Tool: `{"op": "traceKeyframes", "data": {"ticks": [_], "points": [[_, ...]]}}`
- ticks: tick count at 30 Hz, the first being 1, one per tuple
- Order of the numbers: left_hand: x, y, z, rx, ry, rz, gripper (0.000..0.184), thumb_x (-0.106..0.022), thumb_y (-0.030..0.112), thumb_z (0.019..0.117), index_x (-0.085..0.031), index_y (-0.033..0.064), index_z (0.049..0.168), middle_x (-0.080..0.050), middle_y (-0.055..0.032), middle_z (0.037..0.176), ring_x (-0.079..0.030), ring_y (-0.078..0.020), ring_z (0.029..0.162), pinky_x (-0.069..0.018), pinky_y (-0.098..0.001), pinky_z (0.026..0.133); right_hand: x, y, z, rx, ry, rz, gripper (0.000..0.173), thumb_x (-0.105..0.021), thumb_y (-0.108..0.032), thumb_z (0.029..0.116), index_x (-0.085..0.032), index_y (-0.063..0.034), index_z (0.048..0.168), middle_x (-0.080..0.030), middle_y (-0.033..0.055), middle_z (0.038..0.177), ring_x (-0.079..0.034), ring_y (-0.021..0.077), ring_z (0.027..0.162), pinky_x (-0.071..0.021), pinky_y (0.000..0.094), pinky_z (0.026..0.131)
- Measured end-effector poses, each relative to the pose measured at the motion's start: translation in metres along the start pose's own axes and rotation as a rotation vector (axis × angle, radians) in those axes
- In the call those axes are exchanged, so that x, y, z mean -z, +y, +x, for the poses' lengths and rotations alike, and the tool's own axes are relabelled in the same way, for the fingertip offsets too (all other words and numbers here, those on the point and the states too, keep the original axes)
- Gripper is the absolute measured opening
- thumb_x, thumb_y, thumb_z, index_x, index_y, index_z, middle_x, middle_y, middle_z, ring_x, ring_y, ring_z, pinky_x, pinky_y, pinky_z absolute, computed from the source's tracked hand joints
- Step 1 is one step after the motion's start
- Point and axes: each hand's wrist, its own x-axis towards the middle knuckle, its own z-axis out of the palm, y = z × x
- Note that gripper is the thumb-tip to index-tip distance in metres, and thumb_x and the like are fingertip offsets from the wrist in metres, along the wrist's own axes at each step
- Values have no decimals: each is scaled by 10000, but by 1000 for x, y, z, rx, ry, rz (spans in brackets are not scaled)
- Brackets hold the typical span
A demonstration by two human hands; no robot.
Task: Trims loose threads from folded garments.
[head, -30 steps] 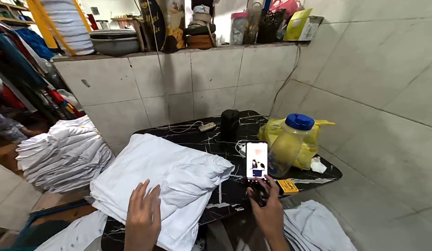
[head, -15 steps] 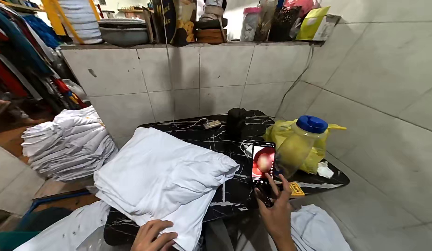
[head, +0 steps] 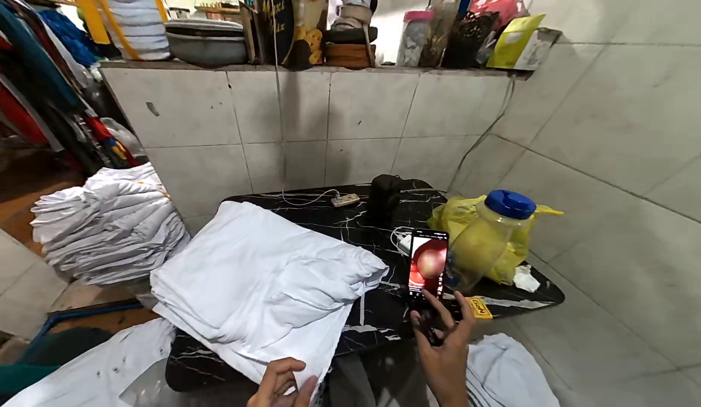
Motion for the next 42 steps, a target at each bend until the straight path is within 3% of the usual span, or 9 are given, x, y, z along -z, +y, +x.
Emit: {"op": "traceKeyframes", "data": {"ticks": [7, 10, 12, 16, 20, 28, 34, 38, 42], "points": [[3, 7, -7, -55, 65, 33, 124, -701, -63, 891, -666, 18, 978, -732, 22, 927, -705, -16, 765, -632, -221, 683, -4, -5, -12, 14, -56, 85, 664, -711, -153, 926, -374, 78, 1450, -671, 131, 1296, -684, 140, 1125, -620, 263, 813], [4, 4, -9, -101, 29, 19, 92, -632, -8, 965, -664, 46, 1033, -722, 43, 971, -690, 5, 850, -612, -202, 759, -9, -31, -22, -85, -131, 151, 195, -654, -177, 980, -676, 14, 1018, -711, 25, 881, -648, 26, 743, -548, 206, 644], [1, 4, -9, -129, 21, 27, 92, -601, 21, 992, -664, 47, 1054, -716, 52, 985, -673, 24, 861, -594, -182, 771, -18, -58, -42, -221, -347, 298, 228, -587, -165, 1026, -679, -2, 897, -698, 5, 777, -661, 40, 685, -576, 238, 644], [-4, 5, -10, -135, 31, 47, 85, -643, -5, 967, -653, 3, 1052, -740, 19, 996, -710, 7, 879, -620, -211, 804, -39, -97, -78, -440, -777, 587, 273, -512, -158, 1064, -685, 50, 1021, -679, 2, 818, -608, 3, 717, -533, 222, 700], [0, 5, -13, -120, 11, 67, 92, -651, -10, 960, -662, -56, 1039, -746, -23, 1000, -717, -9, 892, -623, -220, 812, -50, -119, -96, -642, -719, 677, 157, -606, -104, 997, -638, -18, 869, -558, -82, 680, -506, -40, 590, -452, 173, 583], [1, 3, -16, -201, -13, 184, 109, -639, 35, 988, -673, -38, 1061, -732, -79, 990, -700, -35, 874, -606, -212, 785, -46, -109, -99, -328, -751, 545, 288, -581, -182, 1045, -661, 90, 994, -644, 100, 787, -598, 86, 700, -523, 280, 675], [3, 5, -17, -203, -61, 211, 157, -570, 57, 1028, -659, -51, 1099, -727, -101, 1014, -692, -35, 918, -587, -215, 845, -49, -115, -104, -482, -686, 705, 143, -624, -93, 996, -627, 29, 922, -621, -24, 758, -569, -16, 670, -503, 192, 649], [8, 6, -15, -195, 23, 192, 143, -692, 45, 963, -659, -12, 1091, -728, -48, 1025, -700, -34, 916, -606, -217, 807, -52, -104, -104, -200, -743, 686, 269, -555, -135, 1054, -642, 89, 934, -615, 79, 754, -556, 43, 675, -486, 214, 649], [5, 3, -16, -182, 36, 155, 119, -710, 47, 951, -687, 15, 1063, -733, -23, 1016, -706, -34, 926, -614, -219, 809, -49, -110, -102, -250, -719, 484, 307, -551, -172, 1060, -669, 92, 958, -649, 144, 771, -623, 146, 698, -539, 314, 680]]}}
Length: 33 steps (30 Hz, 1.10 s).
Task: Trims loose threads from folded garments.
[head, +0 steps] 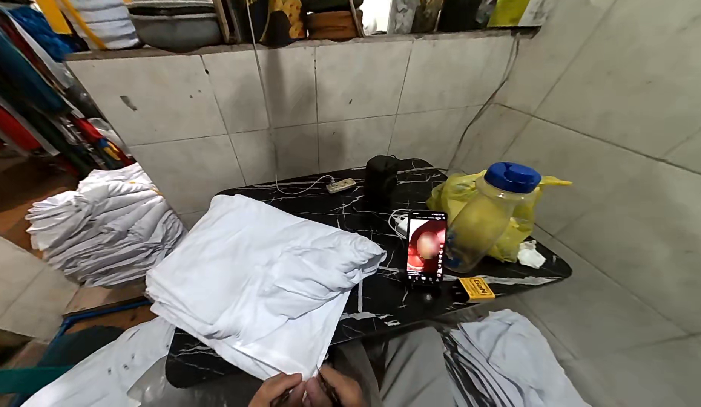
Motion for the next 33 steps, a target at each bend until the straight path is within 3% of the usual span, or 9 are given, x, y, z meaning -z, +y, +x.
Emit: {"op": "traceKeyframes", "data": {"ticks": [4, 7, 10, 15, 20, 23, 26, 30, 33], "points": [[-6, 0, -5, -19, -49, 18, 142, -613, 55, 1011, -676, -28, 1108, -735, -63, 1026, -695, -18, 901, -598, -206, 817, -2, -7, -1, -141, 79, 153, 189, -631, -130, 1003, -647, 40, 922, -619, 9, 719, -560, 11, 629, -487, 204, 611], [-5, 0, -5, -45, -101, 46, 187, -599, 73, 1019, -658, -45, 1152, -731, -111, 1040, -701, -43, 909, -597, -221, 834, -3, -5, -2, -95, 101, 267, 140, -618, -86, 1004, -639, 11, 905, -618, -33, 720, -559, -17, 624, -488, 182, 596], [-2, -2, -5, -84, -175, 120, 253, -626, 60, 974, -678, -47, 1198, -667, -176, 1014, -659, -124, 916, -569, -242, 855, -1, -3, -3, 0, 68, 202, 175, -558, -71, 1032, -631, 61, 942, -627, 28, 747, -578, 15, 659, -508, 204, 634], [2, -12, -3, -216, -126, 315, 147, -737, 127, 925, -781, 51, 1042, -663, -133, 955, -642, -89, 898, -527, -151, 865, 4, -10, -5, 77, 6, -26, 211, -577, -54, 1003, -649, 104, 884, -622, 137, 718, -578, 110, 637, -494, 255, 617], [6, -15, -3, -267, -87, 345, 97, -736, 148, 933, -798, 76, 955, -721, -128, 932, -681, -99, 867, -545, -175, 838, 14, -10, -8, 168, -29, -142, 212, -624, -72, 987, -679, 97, 871, -656, 176, 751, -614, 162, 660, -520, 273, 636], [7, -16, -2, -235, -64, 279, 73, -730, 121, 938, -786, 74, 936, -724, -92, 948, -683, -61, 899, -554, -166, 854, 39, -7, -3, 170, -69, -292, 217, -669, -166, 1001, -729, 38, 961, -716, 151, 879, -686, 180, 774, -583, 313, 726], [10, -17, 2, -167, -101, 159, 87, -665, 87, 969, -733, 42, 939, -666, -74, 869, -639, -67, 818, -543, -172, 768, 75, 1, 8, 128, 151, -545, 214, -740, -136, 914, -726, -2, 1080, -728, 123, 989, -722, 207, 876, -620, 387, 779], [10, -20, 1, -105, -129, 140, 143, -606, 133, 1008, -687, 51, 923, -639, -50, 854, -612, -55, 812, -527, -165, 761, 136, 25, 30, 165, 520, -709, 464, -671, -217, 971, -592, 35, 1352, -698, 170, 1211, -710, 272, 1053, -612, 476, 851], [10, -21, 0, -69, -139, 116, 111, -619, 101, 987, -687, 41, 923, -637, -53, 854, -607, -47, 794, -525, -160, 722, 168, 38, 41, 168, 632, -728, 662, -678, -310, 956, -445, -8, 1498, -655, 144, 1356, -691, 283, 1141, -601, 488, 874]]}}
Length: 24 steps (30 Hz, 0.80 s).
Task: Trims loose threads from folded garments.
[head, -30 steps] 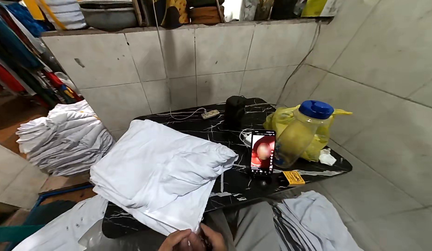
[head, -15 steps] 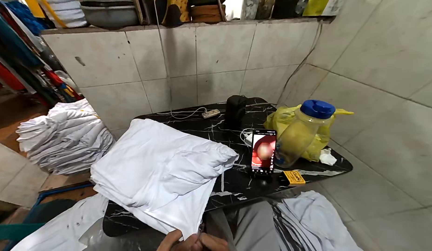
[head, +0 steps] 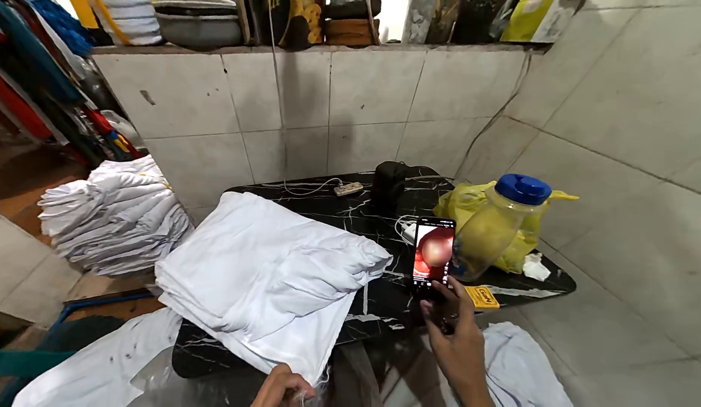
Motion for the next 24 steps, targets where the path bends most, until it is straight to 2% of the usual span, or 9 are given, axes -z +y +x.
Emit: {"op": "traceKeyframes", "data": {"ticks": [5, 8, 10, 11, 13, 16, 18, 20, 24], "points": [[-1, 1, 0, 15, -8, -28, 155, -615, 131, 992, -698, 28, 913, -616, -62, 826, -576, -50, 744, -492, -153, 656, -3, 17, 10, 6, -16, -43, 743, -699, -288, 915, -375, -49, 1540, -673, 125, 1333, -723, 302, 1051, -613, 515, 784], [0, 0, -1, 23, -28, -21, 155, -607, 115, 988, -699, 18, 910, -625, -71, 844, -590, -58, 784, -506, -157, 688, -4, 16, 13, 11, -11, -32, 787, -725, -250, 891, -355, -75, 1563, -601, 133, 1444, -732, 340, 993, -610, 549, 712], [1, 1, -1, 30, -30, -20, 156, -609, 111, 985, -702, 14, 906, -624, -75, 844, -594, -64, 795, -509, -158, 703, -4, 9, 12, 18, 5, -27, 803, -720, -256, 896, -331, -69, 1573, -567, 143, 1482, -737, 314, 959, -614, 505, 680], [1, 1, -1, 34, -28, -23, 161, -609, 118, 988, -701, 16, 905, -619, -73, 844, -590, -64, 794, -505, -157, 702, -5, 3, 9, 34, 14, -7, 776, -716, -259, 906, -352, -43, 1556, -585, 150, 1459, -738, 273, 945, -619, 455, 667], [2, 2, -1, 46, -27, -39, 173, -609, 144, 996, -698, 24, 909, -613, -65, 847, -585, -55, 795, -502, -154, 697, -5, -14, -2, 75, -38, 52, 649, -693, -226, 942, -433, 28, 1479, -660, 158, 1325, -729, 212, 1008, -634, 390, 741], [3, 3, -1, 58, -22, -85, 171, -618, 172, 1003, -685, 40, 917, -615, -51, 866, -586, -44, 811, -506, -153, 710, -7, -46, -28, 72, -300, 177, 312, -682, -184, 966, -661, 13, 1207, -741, 83, 959, -720, 150, 808, -623, 361, 700], [3, 4, -1, 60, -15, -106, 149, -622, 188, 1005, -679, 71, 932, -631, -34, 878, -587, -30, 826, -504, -153, 739, -3, -71, -43, 3, -584, 260, 335, -714, -267, 967, -698, -3, 1172, -746, 114, 943, -718, 202, 789, -612, 429, 725], [5, 3, 0, 61, -13, -128, 140, -618, 197, 1009, -673, 88, 940, -618, -16, 885, -581, -10, 819, -506, -135, 720, -2, -89, -56, 5, -741, 331, 433, -758, -326, 935, -694, 7, 1205, -726, 145, 934, -678, 225, 757, -583, 427, 709], [4, -1, -1, 56, 9, -184, 127, -630, 222, 1010, -658, 113, 951, -604, 15, 890, -577, 3, 821, -503, -134, 742, -9, -107, -77, 86, -679, 444, 338, -756, -249, 941, -715, 56, 1082, -710, 173, 901, -654, 187, 738, -561, 330, 697]]}}
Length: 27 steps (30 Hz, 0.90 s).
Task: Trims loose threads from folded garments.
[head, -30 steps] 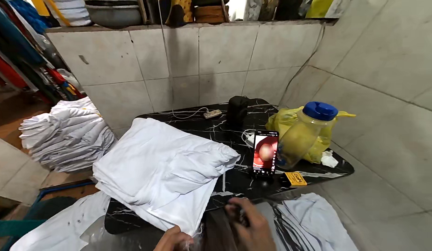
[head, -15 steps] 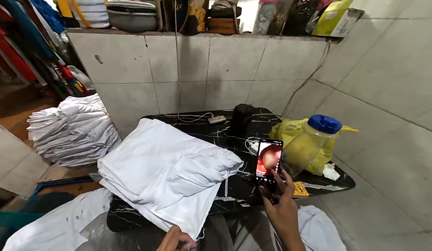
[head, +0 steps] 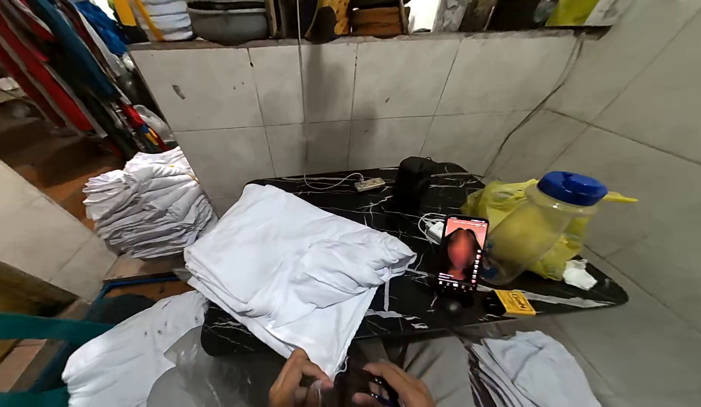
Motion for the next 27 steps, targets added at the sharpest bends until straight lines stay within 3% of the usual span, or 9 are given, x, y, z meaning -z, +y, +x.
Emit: {"op": "traceKeyframes", "data": {"ticks": [4, 12, 16, 18, 19, 21, 23, 25, 27], "points": [[-3, 3, 1, 17, 9, -23, 148, -653, 237, 1000, -657, 101, 941, -593, -1, 931, -587, -3, 861, -524, -137, 741, -17, -8, -2, 15, 18, -56, 317, -744, -240, 950, -699, 56, 1056, -742, 177, 908, -726, 221, 773, -610, 376, 730], [-2, 3, -4, 26, -19, -67, 127, -672, 182, 979, -650, 76, 913, -610, -42, 1045, -621, -32, 999, -573, -179, 831, -33, -13, 4, 45, 25, -121, 261, -651, -233, 1015, -716, 14, 1067, -743, 138, 834, -716, 226, 671, -597, 423, 612], [-1, -3, -5, 28, 17, -147, 129, -621, 289, 1025, -642, 171, 977, -615, 46, 1137, -620, -12, 1047, -558, -203, 893, -35, -14, 7, 33, 277, -118, 248, -658, -188, 997, -708, 49, 1047, -729, 119, 799, -685, 142, 647, -588, 302, 622], [-3, 1, -3, 49, 50, -225, 95, -613, 303, 1030, -655, 218, 1024, -625, 83, 1185, -638, -5, 1043, -578, -201, 865, -35, -22, 12, -115, 352, -14, 296, -717, -215, 954, -670, 65, 1039, -621, 68, 695, -557, 79, 573, -502, 236, 552], [-4, 3, -2, 53, 52, -238, 92, -611, 304, 1032, -651, 221, 1029, -627, 85, 1191, -641, -5, 1041, -580, -201, 854, -34, -25, 15, -217, 333, 41, 323, -749, -250, 928, -673, 45, 1034, -615, 54, 697, -556, 81, 579, -499, 258, 550], [-2, 2, -2, 34, 10, -195, 83, -634, 258, 1022, -655, 179, 1007, -623, 43, 1185, -633, -16, 1056, -577, -203, 870, -32, -24, 21, -376, 204, 194, 332, -781, -285, 903, -701, 0, 1056, -689, 52, 792, -640, 112, 678, -555, 323, 635], [2, 4, -2, 17, -57, -73, 81, -701, 164, 970, -719, 93, 936, -652, -70, 1176, -642, -71, 1102, -575, -236, 937, -36, -16, 24, -373, 133, 363, 198, -745, -182, 933, -712, -4, 1011, -730, 43, 831, -694, 97, 727, -601, 301, 693], [6, 10, -1, 17, -133, 62, 90, -704, 48, 928, -787, 36, 895, -679, -189, 1181, -640, -141, 1177, -538, -283, 1031, -39, -12, 22, -310, 156, 399, 97, -694, -92, 949, -682, 4, 941, -710, 26, 773, -665, 61, 663, -570, 246, 630], [9, 14, 0, -2, -178, 147, 142, -660, 1, 931, -792, 31, 887, -692, -215, 1156, -646, -154, 1169, -522, -276, 1040, -38, -11, 18, -281, 160, 307, 113, -675, -91, 959, -664, 17, 927, -681, 22, 730, -609, 37, 613, -509, 214, 583]]}}
